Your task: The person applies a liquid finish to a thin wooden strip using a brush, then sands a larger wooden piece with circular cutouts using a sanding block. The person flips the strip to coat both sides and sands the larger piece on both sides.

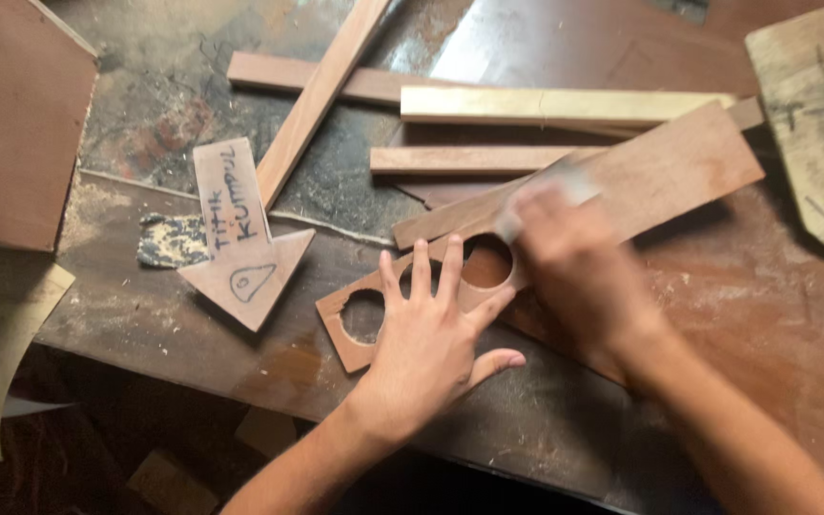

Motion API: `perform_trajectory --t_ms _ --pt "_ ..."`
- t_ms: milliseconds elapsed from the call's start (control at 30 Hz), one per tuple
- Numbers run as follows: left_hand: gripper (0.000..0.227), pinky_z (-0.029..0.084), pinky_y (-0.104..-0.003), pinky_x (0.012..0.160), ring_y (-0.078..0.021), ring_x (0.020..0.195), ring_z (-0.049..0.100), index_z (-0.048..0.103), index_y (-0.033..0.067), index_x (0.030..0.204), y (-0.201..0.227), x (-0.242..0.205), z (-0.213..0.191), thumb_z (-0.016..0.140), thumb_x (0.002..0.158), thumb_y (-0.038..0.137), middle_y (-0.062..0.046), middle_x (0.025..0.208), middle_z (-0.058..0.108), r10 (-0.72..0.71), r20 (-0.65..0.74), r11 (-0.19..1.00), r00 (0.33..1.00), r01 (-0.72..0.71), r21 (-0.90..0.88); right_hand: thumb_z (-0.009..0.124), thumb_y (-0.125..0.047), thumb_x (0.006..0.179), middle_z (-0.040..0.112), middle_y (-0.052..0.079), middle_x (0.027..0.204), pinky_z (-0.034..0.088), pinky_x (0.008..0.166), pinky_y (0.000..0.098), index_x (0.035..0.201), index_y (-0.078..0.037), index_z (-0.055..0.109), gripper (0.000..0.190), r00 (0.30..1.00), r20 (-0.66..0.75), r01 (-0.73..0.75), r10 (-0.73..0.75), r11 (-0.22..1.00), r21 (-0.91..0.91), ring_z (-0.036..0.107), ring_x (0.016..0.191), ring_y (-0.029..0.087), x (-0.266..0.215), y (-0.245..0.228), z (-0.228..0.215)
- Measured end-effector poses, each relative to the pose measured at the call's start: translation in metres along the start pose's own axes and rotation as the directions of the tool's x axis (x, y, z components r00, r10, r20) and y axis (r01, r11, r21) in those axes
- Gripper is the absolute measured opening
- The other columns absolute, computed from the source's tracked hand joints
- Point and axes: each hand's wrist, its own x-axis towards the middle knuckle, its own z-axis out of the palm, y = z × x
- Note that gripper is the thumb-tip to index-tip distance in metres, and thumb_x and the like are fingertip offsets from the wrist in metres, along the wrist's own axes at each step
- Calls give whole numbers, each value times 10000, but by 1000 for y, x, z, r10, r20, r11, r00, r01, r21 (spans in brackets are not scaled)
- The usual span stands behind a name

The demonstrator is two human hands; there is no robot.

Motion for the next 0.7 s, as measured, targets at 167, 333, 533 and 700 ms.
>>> perform_trajectory --t_ms 167,333,533,700 --pt "674 220 -818 1028 -609 1340 327 639 320 1350 -2 0 2 552 821 727 -344 1477 360 16 -61 999 998 -18 -28 662 -47 936 713 202 1204 615 878 362 1178 47 709 264 962 -246 -54 120 964 260 687 1111 297 0 -9 7" --pt "692 211 -800 1046 -600 1401 305 649 251 1329 0 2 -3 576 826 721 -326 1527 342 -1 85 999 996 -4 49 643 -42 807 719 213 1111 614 825 350 1099 74 692 318 995 -101 -10 18 996 84 701 1004 284 14 -8 -13" --pt "652 233 -810 1004 -607 1335 343 654 296 1329 2 2 1 591 819 696 -340 1489 352 35 -46 999 998 -36 -10 617 -5 931 704 213 1116 571 868 399 1134 63 673 221 995 33 -97 93 979 180 690 1001 308 3 1 5" --pt "660 230 -827 1008 -623 1358 343 648 305 1332 1 5 -3 583 801 691 -344 1505 356 46 -72 999 996 -46 4 625 -24 777 714 195 1162 584 927 368 1151 74 688 392 953 -304 50 19 974 220 696 1020 304 -10 8 18"
